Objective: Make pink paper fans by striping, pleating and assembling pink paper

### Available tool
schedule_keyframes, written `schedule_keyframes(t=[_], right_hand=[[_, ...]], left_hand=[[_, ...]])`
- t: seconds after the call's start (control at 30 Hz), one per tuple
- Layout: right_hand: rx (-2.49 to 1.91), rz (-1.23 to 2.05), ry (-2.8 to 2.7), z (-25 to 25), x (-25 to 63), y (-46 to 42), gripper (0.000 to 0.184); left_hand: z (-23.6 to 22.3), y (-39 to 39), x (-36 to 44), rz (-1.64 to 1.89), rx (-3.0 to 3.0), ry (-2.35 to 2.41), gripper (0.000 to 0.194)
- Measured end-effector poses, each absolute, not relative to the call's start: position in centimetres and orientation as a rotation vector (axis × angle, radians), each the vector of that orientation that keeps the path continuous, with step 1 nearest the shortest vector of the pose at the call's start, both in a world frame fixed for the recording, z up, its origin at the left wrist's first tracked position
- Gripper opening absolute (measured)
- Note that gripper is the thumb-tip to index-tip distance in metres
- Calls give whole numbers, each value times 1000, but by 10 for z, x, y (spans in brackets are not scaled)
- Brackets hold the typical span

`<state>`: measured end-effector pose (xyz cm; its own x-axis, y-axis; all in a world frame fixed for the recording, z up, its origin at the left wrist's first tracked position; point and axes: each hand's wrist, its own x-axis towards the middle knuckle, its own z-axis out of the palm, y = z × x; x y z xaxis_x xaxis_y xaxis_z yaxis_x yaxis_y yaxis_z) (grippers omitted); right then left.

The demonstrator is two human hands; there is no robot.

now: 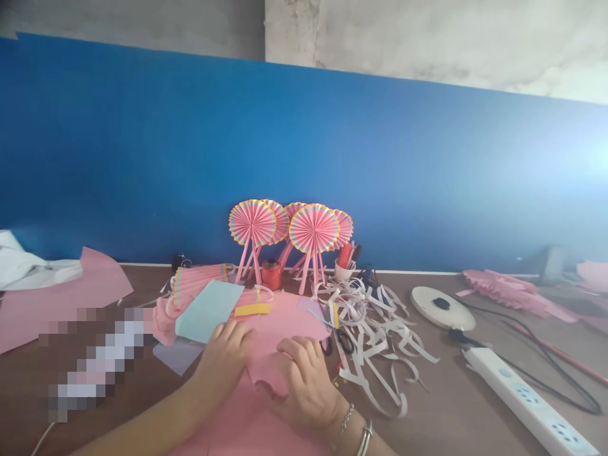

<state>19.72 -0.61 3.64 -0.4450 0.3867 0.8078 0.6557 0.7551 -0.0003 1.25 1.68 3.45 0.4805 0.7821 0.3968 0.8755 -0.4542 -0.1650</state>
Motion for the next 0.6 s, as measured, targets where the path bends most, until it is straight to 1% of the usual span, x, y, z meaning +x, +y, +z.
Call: schedule_keyframes(t=[0.1, 0.13, 0.17, 0.23, 0.27, 0.37, 0.47, 0.6], right_hand=[[-788, -334, -2203, 41, 190, -8, 44], [-787, -319, -2223, 41, 189, -8, 44], [-797, -321, -2221, 41, 188, -8, 40], [-851, -375, -2168, 41, 190, -7, 19], [-884, -417, -2127, 40, 192, -7, 12], [-941, -516, -2040, 40, 202, -3, 13], [-927, -536, -2021, 41, 212, 3, 18], [-880, -462, -1989, 37, 215, 9, 24]], left_hand=[[30, 19, 28, -262, -2352, -1486, 14], [33, 20, 31, -257, -2349, -1485, 11], [37, 22, 33, -267, -2356, -1472, 8], [48, 24, 34, -323, -2398, -1419, 6], [54, 25, 32, -367, -2425, -1380, 8], [67, 27, 23, -576, -2457, -1172, 18], [68, 27, 9, -830, -2396, -924, 25], [66, 32, -3, -917, -2372, -882, 27]])
